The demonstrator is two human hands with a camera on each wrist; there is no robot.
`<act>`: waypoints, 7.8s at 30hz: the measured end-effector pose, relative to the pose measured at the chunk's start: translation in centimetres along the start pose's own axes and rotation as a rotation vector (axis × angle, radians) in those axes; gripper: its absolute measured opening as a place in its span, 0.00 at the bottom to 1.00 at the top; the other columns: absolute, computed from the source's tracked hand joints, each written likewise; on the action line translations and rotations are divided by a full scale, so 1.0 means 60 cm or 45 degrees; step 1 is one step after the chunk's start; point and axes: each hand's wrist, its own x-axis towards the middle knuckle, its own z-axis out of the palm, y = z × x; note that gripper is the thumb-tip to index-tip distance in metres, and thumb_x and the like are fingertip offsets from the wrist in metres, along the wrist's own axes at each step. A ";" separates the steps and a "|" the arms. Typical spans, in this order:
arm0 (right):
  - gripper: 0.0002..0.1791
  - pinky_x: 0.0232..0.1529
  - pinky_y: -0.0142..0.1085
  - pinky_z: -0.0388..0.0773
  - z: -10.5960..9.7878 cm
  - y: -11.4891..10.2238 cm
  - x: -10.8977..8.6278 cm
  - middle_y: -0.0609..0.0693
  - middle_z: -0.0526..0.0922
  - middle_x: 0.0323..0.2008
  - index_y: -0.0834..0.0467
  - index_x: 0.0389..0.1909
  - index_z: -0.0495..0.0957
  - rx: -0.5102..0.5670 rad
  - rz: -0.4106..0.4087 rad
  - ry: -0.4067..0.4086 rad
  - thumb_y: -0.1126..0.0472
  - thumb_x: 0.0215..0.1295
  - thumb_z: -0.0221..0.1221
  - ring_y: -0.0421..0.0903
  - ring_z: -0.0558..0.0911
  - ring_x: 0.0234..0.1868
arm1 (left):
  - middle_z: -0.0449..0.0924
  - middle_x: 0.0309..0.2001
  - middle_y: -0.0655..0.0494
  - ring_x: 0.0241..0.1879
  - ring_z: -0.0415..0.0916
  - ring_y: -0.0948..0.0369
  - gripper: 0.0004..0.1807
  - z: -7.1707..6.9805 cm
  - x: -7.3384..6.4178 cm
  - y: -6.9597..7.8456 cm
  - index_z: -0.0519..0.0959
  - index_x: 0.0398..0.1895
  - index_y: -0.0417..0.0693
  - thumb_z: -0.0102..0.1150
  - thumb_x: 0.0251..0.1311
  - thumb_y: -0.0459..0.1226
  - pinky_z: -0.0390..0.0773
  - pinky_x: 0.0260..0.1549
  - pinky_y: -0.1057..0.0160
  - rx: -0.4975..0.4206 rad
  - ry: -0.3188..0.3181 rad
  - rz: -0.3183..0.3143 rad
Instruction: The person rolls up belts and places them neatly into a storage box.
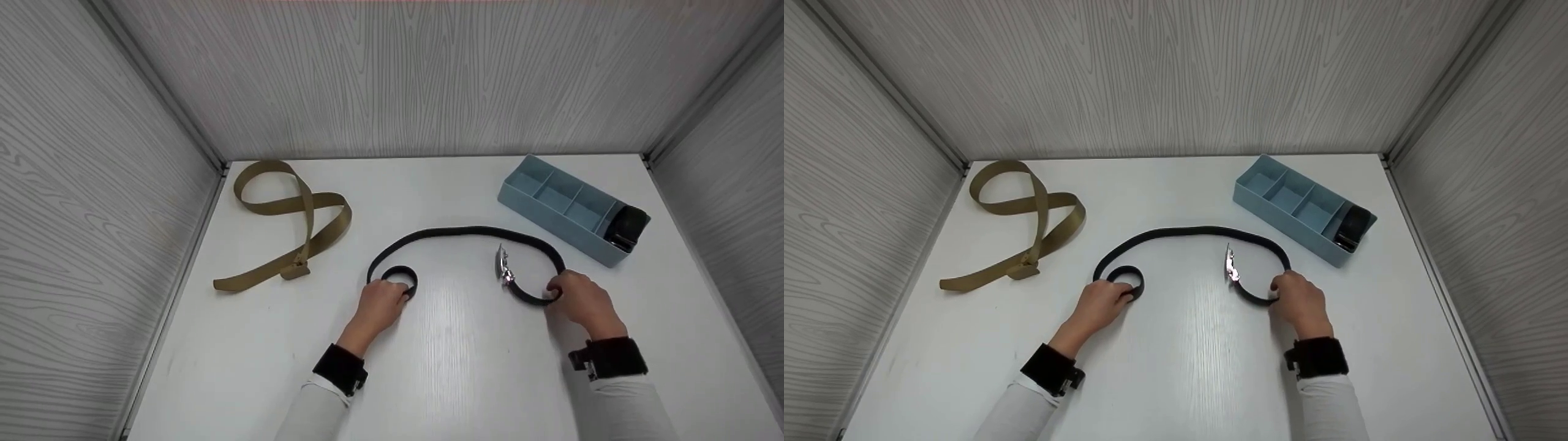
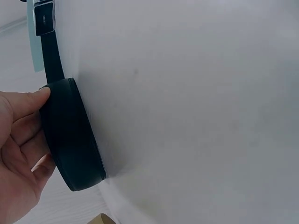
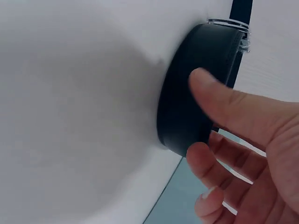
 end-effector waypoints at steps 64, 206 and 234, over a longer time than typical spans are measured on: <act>0.09 0.44 0.35 0.75 0.154 -0.285 0.130 0.48 0.80 0.37 0.59 0.37 0.83 0.222 -0.914 -0.186 0.74 0.63 0.58 0.42 0.77 0.40 | 0.82 0.23 0.45 0.23 0.79 0.51 0.16 -0.035 0.026 -0.039 0.77 0.15 0.41 0.52 0.63 0.29 0.77 0.25 0.51 -0.267 0.058 -0.703; 0.08 0.40 0.43 0.74 0.176 -0.291 0.101 0.48 0.81 0.26 0.62 0.43 0.83 0.532 -0.121 0.067 0.67 0.63 0.62 0.46 0.78 0.31 | 0.82 0.27 0.45 0.27 0.81 0.49 0.06 -0.009 0.071 0.006 0.82 0.25 0.39 0.62 0.58 0.33 0.77 0.27 0.53 -0.037 -0.152 -0.334; 0.15 0.43 0.45 0.76 0.170 -0.284 0.100 0.55 0.84 0.36 0.62 0.45 0.84 0.489 -0.210 0.142 0.74 0.58 0.58 0.49 0.81 0.39 | 0.83 0.26 0.46 0.28 0.81 0.48 0.07 -0.001 0.072 0.014 0.84 0.25 0.42 0.66 0.58 0.36 0.78 0.27 0.52 -0.071 -0.108 -0.388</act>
